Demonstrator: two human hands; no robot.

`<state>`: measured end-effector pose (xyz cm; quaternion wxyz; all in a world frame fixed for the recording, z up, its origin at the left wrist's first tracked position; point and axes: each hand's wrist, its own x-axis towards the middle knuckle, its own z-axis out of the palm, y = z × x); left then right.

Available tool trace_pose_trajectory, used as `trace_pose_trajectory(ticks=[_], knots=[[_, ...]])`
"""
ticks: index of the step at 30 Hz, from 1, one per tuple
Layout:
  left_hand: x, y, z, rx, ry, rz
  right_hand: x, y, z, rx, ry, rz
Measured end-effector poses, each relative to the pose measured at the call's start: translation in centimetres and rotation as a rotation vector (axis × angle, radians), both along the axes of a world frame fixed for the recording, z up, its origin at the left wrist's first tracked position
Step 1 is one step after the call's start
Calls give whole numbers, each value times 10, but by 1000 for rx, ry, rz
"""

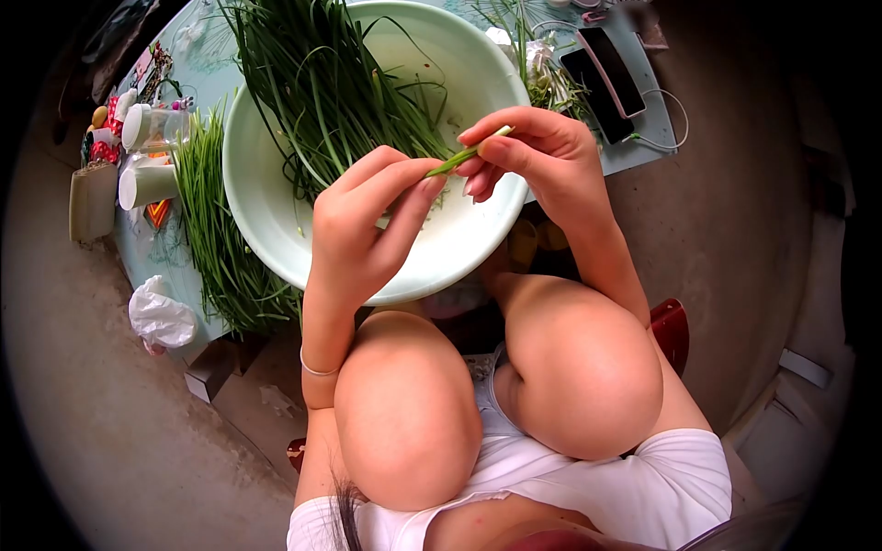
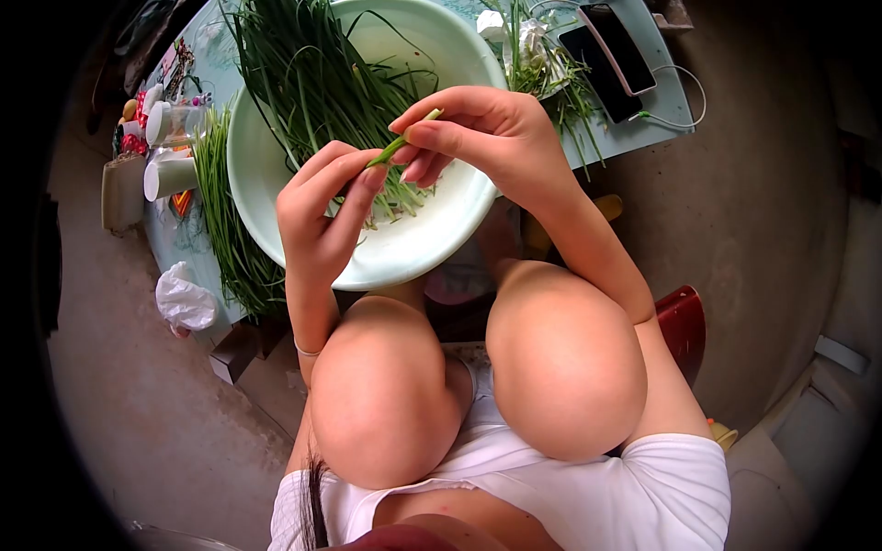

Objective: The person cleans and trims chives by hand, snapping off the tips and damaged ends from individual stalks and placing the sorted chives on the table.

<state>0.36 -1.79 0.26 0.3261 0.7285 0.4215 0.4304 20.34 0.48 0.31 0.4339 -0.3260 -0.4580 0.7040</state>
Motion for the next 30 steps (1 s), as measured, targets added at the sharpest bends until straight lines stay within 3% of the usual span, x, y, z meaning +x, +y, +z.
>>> trace_pose_trajectory(ticks=[2,6,10,17,25,30], knots=[[-1,-1,1,-233,-112,-55,1,1,-1,5,24,17],[-3,-3,0,-376,-220,-105,2,1,0,51,-5,42],[-5,-3,3,-706,-390,-190,5,1,1,78,9,80],[-13,0,1,-1225,-682,-337,6,-1,-5,371,-182,-3],[-17,5,-12,-1279,-875,-443,5,-1,-8,477,-262,30],[-17,5,-18,-1247,-938,-469,7,2,-3,332,-180,-210]])
